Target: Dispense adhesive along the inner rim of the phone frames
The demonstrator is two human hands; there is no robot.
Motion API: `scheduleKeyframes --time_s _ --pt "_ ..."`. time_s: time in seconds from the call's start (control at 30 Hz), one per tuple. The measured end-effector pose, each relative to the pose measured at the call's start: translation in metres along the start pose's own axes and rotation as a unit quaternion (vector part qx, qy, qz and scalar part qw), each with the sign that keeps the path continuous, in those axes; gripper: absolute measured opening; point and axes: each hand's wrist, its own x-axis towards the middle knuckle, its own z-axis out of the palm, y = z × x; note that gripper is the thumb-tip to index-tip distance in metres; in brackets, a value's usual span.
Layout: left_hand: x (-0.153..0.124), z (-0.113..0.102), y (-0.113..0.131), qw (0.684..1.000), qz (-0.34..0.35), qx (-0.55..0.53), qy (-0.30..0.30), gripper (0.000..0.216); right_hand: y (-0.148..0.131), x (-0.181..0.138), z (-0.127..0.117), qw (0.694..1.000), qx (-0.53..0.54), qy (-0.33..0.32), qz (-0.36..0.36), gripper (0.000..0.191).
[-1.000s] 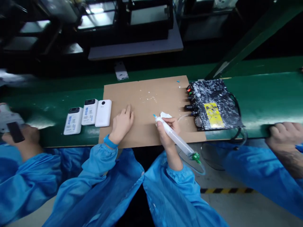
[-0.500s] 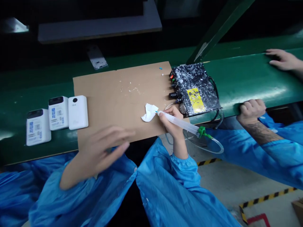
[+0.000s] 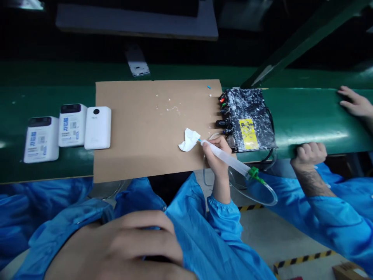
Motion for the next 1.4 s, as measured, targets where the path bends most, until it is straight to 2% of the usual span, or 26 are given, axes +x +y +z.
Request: scheduleKeyframes --time_s 0.17,0.23,0.3,0.4,0.53,0.67,0.77,0.97,1.03,1.2,1.3,1.4 --pt "0.013 -0.001 -0.001 0.995 0.053 0.069 -0.045 0.029 0.006 0.001 -0.004 1.0 -0.009 0.016 0.001 0.034" --pt "0.019 -0.003 0.001 0.989 0.049 0.138 -0.032 0.025 0.012 0.002 -0.007 0.999 -0.033 0.038 -0.004 0.036" --pt "0.023 -0.006 -0.003 0.974 0.05 0.219 0.012 0.029 0.019 0.005 -0.008 0.997 -0.057 0.048 -0.012 0.04" --pt "0.017 -0.016 -0.029 0.941 0.025 0.329 0.074 0.041 0.024 0.009 -0.006 0.994 -0.085 0.059 -0.027 0.042" --pt "-0.013 -0.03 -0.087 0.888 -0.117 0.413 0.162 0.037 0.017 0.008 -0.002 0.995 -0.077 0.052 -0.034 0.045" --pt "-0.045 -0.032 -0.136 0.87 -0.198 0.417 0.175 0.033 0.013 0.006 0.001 0.997 -0.058 0.058 -0.015 0.041" --pt "-0.059 -0.028 -0.152 0.86 -0.231 0.413 0.193 0.032 0.015 0.006 0.001 0.996 -0.069 0.054 -0.012 0.037" --pt "-0.074 -0.037 -0.159 0.82 -0.268 0.41 0.296 0.029 0.024 0.008 -0.001 0.993 -0.089 0.069 -0.028 0.046" --pt "-0.077 -0.036 -0.161 0.819 -0.265 0.402 0.313 0.028 0.025 0.007 -0.002 0.992 -0.099 0.071 -0.018 0.049" --pt "-0.069 -0.007 -0.173 0.843 -0.257 0.374 0.288 0.035 0.018 0.009 0.001 0.988 -0.114 0.1 -0.008 0.059" --pt "-0.061 0.01 -0.179 0.835 -0.258 0.403 0.27 0.039 0.011 0.011 0.003 0.99 -0.115 0.083 -0.006 0.062" --pt "-0.057 0.014 -0.181 0.832 -0.264 0.402 0.277 0.037 0.009 0.012 0.004 0.989 -0.122 0.082 -0.01 0.062"
